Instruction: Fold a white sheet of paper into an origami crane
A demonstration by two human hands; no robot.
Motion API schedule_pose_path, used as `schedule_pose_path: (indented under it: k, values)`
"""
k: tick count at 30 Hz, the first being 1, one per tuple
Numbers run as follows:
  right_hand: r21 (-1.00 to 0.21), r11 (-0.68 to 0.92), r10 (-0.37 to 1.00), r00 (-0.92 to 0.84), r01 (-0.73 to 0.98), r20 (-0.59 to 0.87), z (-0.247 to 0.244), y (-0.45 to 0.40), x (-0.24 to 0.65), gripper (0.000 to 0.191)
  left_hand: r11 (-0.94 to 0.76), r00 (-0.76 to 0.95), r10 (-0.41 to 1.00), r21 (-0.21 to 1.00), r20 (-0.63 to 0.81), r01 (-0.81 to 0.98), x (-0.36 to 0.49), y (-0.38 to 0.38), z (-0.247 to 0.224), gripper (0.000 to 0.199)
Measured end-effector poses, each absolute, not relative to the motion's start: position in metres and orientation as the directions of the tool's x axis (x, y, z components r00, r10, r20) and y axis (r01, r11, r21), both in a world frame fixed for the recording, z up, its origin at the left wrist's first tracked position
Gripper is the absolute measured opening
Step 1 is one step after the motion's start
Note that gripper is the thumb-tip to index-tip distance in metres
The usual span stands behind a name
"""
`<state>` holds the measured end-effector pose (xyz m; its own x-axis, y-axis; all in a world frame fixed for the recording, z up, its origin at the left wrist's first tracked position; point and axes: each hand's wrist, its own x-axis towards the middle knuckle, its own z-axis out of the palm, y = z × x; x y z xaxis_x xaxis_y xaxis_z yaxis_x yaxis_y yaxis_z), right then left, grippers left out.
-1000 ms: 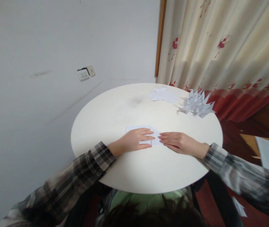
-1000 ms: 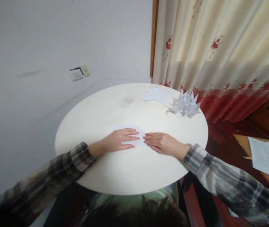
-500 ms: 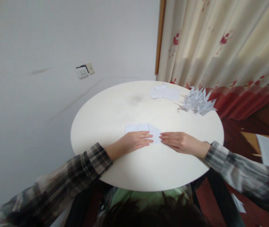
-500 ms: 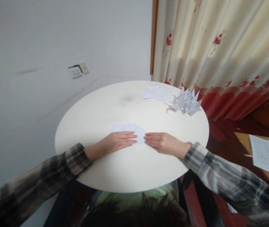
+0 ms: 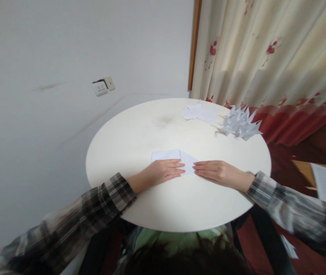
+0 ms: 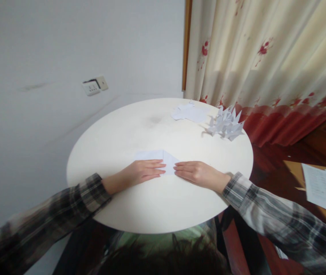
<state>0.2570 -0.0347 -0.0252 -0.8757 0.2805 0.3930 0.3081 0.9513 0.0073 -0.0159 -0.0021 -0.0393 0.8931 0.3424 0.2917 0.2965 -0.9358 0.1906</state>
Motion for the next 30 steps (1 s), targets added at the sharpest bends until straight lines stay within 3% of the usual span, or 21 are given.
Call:
schedule_pose_path:
  k: [13,22,27,30]
  values:
    - [-0.1,0.951,0.305,-0.85,0.291,0.429,-0.026,-0.035,0.254,0.03,-0.928,0.887,0.355,0.225,0.295,0.297,-0.014,-0.003,-0.036,0.027]
    - [-0.457,0.839,0.491,-0.771,0.294,0.406,-0.017,-0.035,0.252,0.028,-0.899,0.846,0.433,0.225,0.313,0.376,-0.003,-0.007,-0.02,0.03]
    - [-0.681,0.612,0.696,-0.683,0.403,0.221,-0.01,-0.032,0.248,0.031,-0.884,0.828,0.466,0.178,0.312,0.431,0.013,-0.006,-0.013,0.033]
    - [-0.755,0.543,0.697,-0.698,0.367,0.162,-0.009,-0.029,0.248,0.032,-0.886,0.838,0.464,0.143,0.287,0.442,0.017,-0.007,-0.012,0.031]
